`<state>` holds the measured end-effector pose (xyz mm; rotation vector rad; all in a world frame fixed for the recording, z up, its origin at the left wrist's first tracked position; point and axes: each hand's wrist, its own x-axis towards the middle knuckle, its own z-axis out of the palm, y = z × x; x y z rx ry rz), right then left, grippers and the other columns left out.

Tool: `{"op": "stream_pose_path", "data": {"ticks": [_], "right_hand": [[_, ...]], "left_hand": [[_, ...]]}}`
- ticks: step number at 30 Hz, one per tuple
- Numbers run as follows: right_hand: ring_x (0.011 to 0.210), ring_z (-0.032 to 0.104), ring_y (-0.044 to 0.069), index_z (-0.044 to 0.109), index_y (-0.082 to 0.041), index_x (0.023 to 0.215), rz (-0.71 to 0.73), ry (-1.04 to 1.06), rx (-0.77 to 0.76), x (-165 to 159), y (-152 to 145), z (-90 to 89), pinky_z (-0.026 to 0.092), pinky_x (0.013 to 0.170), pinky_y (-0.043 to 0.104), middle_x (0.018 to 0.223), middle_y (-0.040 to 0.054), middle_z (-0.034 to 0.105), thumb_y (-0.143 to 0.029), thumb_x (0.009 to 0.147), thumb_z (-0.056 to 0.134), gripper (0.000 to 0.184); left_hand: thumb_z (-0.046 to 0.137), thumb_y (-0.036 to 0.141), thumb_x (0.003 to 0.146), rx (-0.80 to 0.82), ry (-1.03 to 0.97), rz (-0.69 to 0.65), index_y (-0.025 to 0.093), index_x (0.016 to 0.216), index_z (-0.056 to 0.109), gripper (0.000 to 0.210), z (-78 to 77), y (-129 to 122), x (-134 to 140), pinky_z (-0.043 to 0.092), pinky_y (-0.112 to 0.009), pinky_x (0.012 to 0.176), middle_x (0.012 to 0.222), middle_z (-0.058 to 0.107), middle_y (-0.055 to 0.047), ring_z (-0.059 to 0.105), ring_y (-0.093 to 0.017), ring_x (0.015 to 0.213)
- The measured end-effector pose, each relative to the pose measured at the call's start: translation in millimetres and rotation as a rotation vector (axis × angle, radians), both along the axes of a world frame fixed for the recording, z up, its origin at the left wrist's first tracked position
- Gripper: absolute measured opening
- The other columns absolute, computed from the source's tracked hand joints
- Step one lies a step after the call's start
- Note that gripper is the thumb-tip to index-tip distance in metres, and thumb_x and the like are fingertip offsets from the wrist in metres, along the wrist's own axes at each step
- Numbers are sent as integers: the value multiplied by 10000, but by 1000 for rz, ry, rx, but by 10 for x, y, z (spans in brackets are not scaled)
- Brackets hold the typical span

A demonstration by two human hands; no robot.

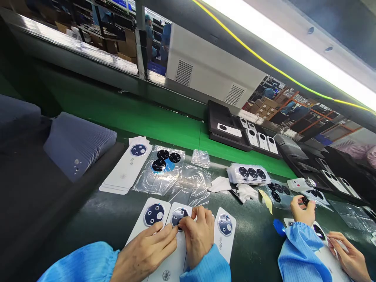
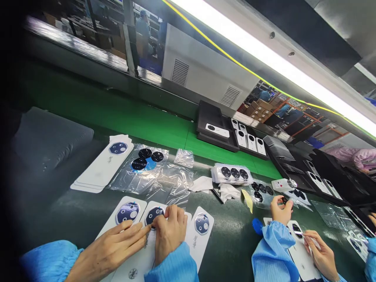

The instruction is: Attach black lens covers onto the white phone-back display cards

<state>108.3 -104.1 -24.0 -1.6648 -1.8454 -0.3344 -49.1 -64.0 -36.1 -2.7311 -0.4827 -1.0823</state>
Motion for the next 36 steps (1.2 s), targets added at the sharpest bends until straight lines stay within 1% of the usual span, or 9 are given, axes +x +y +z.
{"op": "stream_pose_path", "data": {"ticks": [2,7,9,12,15,18,24,30,36], "right_hand": [[745,407,176,566,-212,717,9,-27,-66,1,-6,14,292,623,298,806,21,442,-22,814,528,217],[701,386,175,545,-205,637,-35,50,76,-15,38,-62,258,596,305,757,14,420,9,761,499,251],[725,409,177,573,-213,666,11,92,-14,44,39,-25,294,608,296,782,14,440,-12,766,543,226],[754,459,176,609,-227,762,70,218,-186,199,-30,124,380,634,290,800,10,457,-76,821,576,166],[734,495,168,611,-229,766,56,397,-288,334,-152,243,426,629,279,777,0,452,-129,863,546,154],[713,511,158,605,-231,745,51,467,-349,388,-249,257,448,630,268,764,-6,456,-135,866,529,171],[741,529,159,569,-216,735,55,434,-399,365,-236,208,468,651,265,786,4,472,-115,861,522,168],[753,518,154,546,-209,763,96,288,-331,279,-103,184,457,619,245,793,6,467,-62,836,532,165],[714,469,162,515,-186,714,20,102,-113,36,116,122,404,574,248,782,23,474,-30,803,507,180]], "left_hand": [[207,-23,958,2,5,-1,128,861,623,453,5,2,3,331,-309,924,923,681,-38,581,-127,907],[189,-18,964,-3,9,-9,128,861,623,470,21,1,7,339,-315,903,915,685,-37,581,-129,902],[178,-17,969,-8,-6,-5,130,862,621,479,24,-2,2,341,-315,895,913,693,-30,581,-126,898],[173,3,988,-48,-28,-14,132,871,619,479,31,-1,-12,343,-303,898,937,704,-17,584,-114,897],[166,61,1014,-106,-70,-8,145,878,621,482,50,15,-27,348,-285,891,952,714,-4,584,-110,915],[162,82,1018,-104,-92,37,143,860,623,491,76,41,-30,355,-285,879,934,723,-16,583,-125,921],[157,47,1003,-79,-67,69,143,839,626,506,123,67,-8,349,-302,879,911,719,-28,577,-136,898],[140,-19,973,-51,-13,90,133,859,627,523,112,41,-17,332,-312,895,941,715,-49,564,-138,926],[168,12,984,-50,-32,82,131,863,631,494,51,38,2,336,-307,889,942,698,-57,558,-137,936]]}}
